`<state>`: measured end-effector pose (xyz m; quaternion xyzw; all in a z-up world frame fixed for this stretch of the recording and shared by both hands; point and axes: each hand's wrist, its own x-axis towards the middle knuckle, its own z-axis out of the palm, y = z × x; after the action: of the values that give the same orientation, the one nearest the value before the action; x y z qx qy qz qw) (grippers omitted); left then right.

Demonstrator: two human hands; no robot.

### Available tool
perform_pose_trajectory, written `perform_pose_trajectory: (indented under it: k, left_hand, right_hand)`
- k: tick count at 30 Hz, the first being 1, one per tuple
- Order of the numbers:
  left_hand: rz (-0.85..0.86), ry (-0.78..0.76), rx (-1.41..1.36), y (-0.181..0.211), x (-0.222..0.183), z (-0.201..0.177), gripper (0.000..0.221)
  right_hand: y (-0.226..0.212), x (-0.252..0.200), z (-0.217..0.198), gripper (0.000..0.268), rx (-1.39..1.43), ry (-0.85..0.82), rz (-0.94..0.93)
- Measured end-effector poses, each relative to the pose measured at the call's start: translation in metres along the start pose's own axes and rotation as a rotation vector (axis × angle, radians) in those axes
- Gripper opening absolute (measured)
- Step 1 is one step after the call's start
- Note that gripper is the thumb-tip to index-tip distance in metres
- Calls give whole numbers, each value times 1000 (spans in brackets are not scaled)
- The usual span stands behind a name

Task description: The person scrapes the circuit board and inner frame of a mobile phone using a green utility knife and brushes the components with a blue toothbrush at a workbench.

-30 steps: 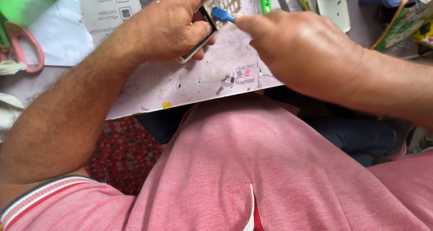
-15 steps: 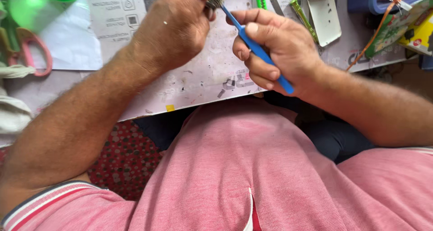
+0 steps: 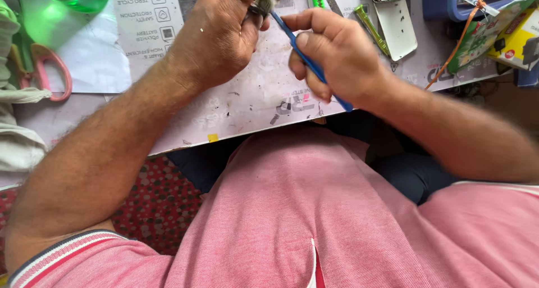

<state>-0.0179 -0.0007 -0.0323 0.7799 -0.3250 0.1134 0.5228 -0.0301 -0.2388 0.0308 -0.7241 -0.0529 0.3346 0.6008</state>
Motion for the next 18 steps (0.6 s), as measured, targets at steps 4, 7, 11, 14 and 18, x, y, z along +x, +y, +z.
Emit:
perform_pose_trajectory:
  k: [4,7,11,14,18]
  left_hand:
    - [-42,-5,-26,-12,-3,5,46]
    - [-3,-8,-7,-12,-2,5,59]
    - [26,-6,-52,-4,-1,4,60]
    - [10,-27,-52,-2,0,-1,63]
    - [29,-69,57,-3,2,-2,63]
  right_hand:
    - [25,-3,16,40,1161,-308,-42]
    - [45,-5,32,40,1460,-416,-132]
    - [48,-9,28,41,1421,-417,-130]
    - [34,-10,15,48,870,-202,-134]
    - [20,-13,-7,42,-1058,310,-845]
